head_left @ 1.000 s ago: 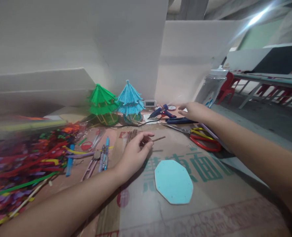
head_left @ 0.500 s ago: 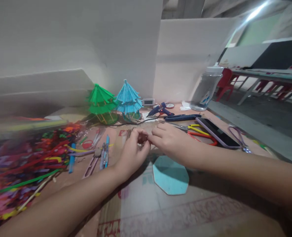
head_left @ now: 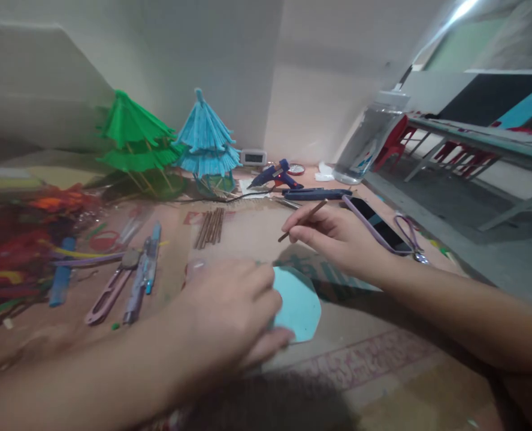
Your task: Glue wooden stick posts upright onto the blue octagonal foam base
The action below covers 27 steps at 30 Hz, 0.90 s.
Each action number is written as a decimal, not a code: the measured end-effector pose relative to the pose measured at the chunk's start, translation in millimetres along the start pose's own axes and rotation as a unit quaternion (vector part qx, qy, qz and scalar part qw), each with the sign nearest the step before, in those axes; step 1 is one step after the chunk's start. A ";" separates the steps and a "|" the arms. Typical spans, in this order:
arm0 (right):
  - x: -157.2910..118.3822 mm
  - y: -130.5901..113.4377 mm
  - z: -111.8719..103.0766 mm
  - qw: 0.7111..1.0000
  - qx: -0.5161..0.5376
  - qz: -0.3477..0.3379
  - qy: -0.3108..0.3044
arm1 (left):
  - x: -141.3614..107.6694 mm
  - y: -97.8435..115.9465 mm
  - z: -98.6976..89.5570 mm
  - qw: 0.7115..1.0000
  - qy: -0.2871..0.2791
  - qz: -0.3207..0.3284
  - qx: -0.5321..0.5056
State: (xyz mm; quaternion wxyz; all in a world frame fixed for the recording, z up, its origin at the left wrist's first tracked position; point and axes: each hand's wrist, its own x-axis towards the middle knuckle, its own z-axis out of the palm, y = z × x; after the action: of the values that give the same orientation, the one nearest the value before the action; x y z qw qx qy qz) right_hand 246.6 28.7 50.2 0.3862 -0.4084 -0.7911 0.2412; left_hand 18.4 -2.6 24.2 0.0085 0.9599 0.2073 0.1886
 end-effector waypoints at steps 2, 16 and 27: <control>-5.0 7.2 7.7 0.999 0.045 0.022 0.006 | -4.2 17.3 1.3 0.998 -0.056 0.018 0.034; -8.1 29.4 29.5 0.999 0.048 0.013 -0.006 | -5.9 15.7 18.4 0.990 -0.092 0.007 0.110; -4.7 29.4 29.8 0.999 -0.015 -0.024 -0.022 | -5.1 29.9 11.5 0.979 -0.094 0.009 0.179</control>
State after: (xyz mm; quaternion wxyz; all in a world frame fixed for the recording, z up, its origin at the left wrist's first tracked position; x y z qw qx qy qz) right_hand 237.7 38.9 10.3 0.3681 -0.3894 -0.8126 0.2292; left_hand 30.1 -31.3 14.5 -0.1460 0.9612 0.2270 0.0574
